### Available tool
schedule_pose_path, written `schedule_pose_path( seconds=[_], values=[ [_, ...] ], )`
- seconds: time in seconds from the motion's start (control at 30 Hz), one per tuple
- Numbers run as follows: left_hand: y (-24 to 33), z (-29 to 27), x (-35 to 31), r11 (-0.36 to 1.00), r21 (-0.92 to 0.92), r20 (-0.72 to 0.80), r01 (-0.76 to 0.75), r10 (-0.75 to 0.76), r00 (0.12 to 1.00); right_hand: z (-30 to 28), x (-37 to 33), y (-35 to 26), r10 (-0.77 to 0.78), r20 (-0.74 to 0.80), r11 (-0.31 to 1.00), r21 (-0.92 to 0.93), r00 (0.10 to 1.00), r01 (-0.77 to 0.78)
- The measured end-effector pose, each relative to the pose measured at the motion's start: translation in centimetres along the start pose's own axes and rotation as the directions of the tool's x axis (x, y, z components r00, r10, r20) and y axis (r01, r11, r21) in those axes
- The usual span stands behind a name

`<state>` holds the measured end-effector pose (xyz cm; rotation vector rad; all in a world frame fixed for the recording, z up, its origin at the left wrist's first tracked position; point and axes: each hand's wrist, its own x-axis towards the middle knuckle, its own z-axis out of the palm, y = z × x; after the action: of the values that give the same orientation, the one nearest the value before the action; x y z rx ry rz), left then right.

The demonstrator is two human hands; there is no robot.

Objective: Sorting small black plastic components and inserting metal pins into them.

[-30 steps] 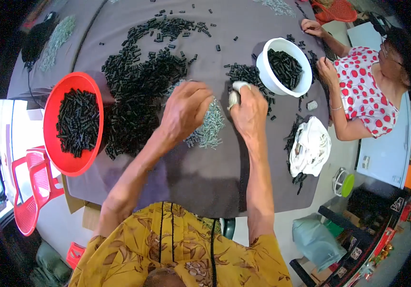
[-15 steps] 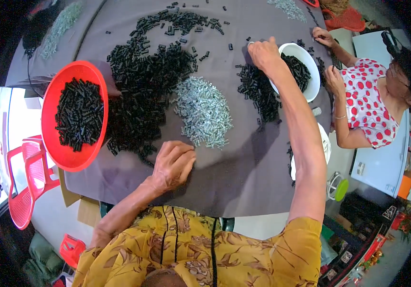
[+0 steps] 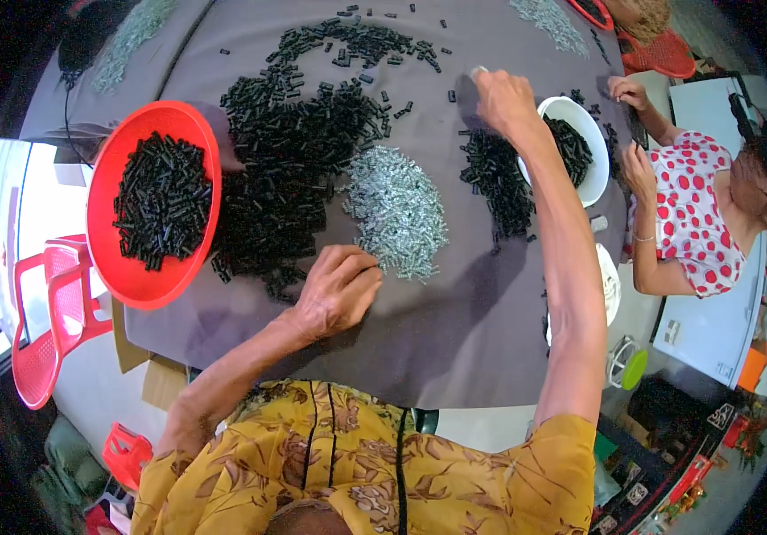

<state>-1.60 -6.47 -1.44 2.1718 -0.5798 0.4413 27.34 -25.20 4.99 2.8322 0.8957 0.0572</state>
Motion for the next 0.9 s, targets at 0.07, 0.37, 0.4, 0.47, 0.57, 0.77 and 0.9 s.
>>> schedule_pose_path(
  seconds=[0.07,0.37,0.4,0.47,0.57,0.77,0.9],
  values=[
    [0.3,0.0,0.3,1.000,0.002,-0.027,0.015,-0.015,1.000,0.3,1.1,-0.8,0.099,0.039,0.842,0.529,0.994,-0.104],
    [0.0,0.1,0.0,0.999,0.042,-0.019,0.008,-0.007,1.000,-0.2,4.2,-11.3,-0.079,-0.185,0.756,0.630,0.980,0.180],
    [-0.1,-0.1,0.0,0.999,0.043,-0.021,0.013,-0.013,1.000,-0.1,4.2,-10.6,-0.067,-0.171,0.748,0.643,0.983,0.163],
    [0.2,-0.3,0.0,0.999,0.026,-0.026,0.035,-0.034,0.999,-0.1,3.8,-7.4,0.106,-0.026,0.884,0.461,0.994,-0.082],
    [0.1,-0.1,0.3,0.999,0.002,-0.005,0.038,-0.038,0.999,2.8,2.6,-3.2,0.157,0.019,0.927,0.343,0.987,-0.154],
    [-0.1,-0.2,0.0,0.999,0.008,0.007,0.051,-0.051,0.999,-1.4,1.1,-2.3,0.058,0.166,0.584,0.794,0.985,-0.168],
    [0.0,-0.3,0.0,0.999,0.015,0.009,0.051,-0.051,0.999,0.1,-4.1,-0.7,-0.074,0.050,0.720,0.693,0.996,0.019]
  ],
)
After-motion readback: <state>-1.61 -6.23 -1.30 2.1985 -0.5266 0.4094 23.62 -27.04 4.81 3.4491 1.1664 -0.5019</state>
